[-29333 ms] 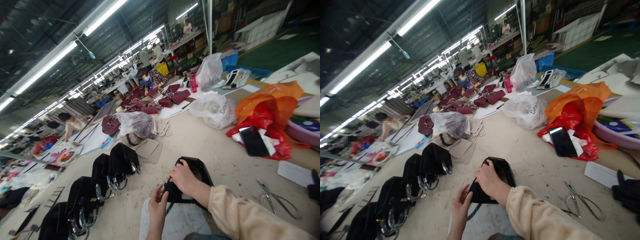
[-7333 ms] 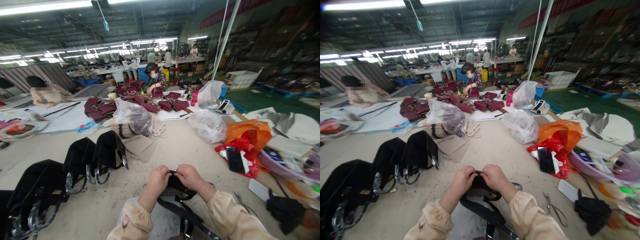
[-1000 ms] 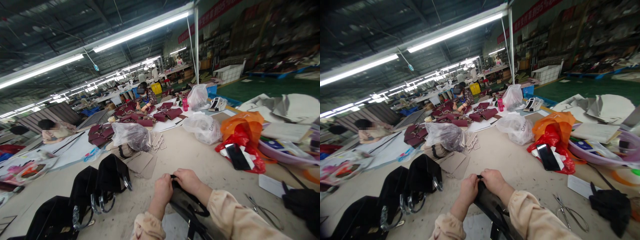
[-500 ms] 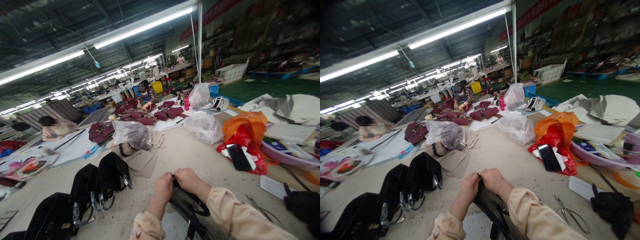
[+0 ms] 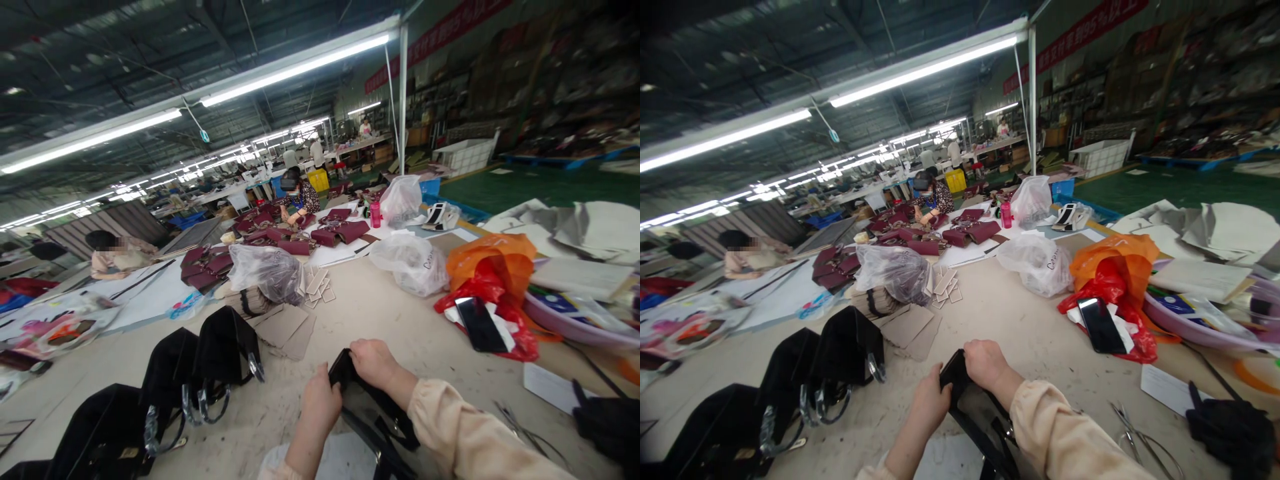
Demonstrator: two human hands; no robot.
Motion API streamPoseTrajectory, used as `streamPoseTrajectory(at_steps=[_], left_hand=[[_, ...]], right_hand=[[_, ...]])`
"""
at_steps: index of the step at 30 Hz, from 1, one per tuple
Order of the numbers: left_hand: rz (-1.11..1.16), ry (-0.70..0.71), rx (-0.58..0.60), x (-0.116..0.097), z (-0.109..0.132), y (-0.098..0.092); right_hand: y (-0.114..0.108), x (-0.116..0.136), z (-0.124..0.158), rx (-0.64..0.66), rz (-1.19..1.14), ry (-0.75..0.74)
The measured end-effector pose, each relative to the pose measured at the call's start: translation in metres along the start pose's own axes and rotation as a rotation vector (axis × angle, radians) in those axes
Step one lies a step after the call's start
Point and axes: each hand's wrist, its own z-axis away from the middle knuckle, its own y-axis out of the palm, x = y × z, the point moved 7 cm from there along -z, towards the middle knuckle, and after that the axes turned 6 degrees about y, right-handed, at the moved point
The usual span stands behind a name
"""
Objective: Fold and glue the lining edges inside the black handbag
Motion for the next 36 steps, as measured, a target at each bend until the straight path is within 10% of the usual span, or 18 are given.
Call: streamPoseTrajectory(at_steps=[10, 18, 29, 36], left_hand=[[-0.147, 0.167, -0.058, -0.012, -0.033, -0.062], [-0.233, 0.385, 0.009, -0.026, -0.016, -0.099], [-0.126, 0.396, 0.226, 0.025, 0.075, -0.016], [0.089, 0.423, 0.029, 0.041, 0.093, -0.005]], right_hand=[[-0.04, 0.009, -0.003, -0.058, 0.038, 0.028], [-0.071, 0.027, 0.025, -0.089, 0.075, -0.002], [0.013, 0.045, 0.107, 0.065, -0.04, -0.024], [0.026, 0.048, 0.124, 0.05, -0.03, -0.024]])
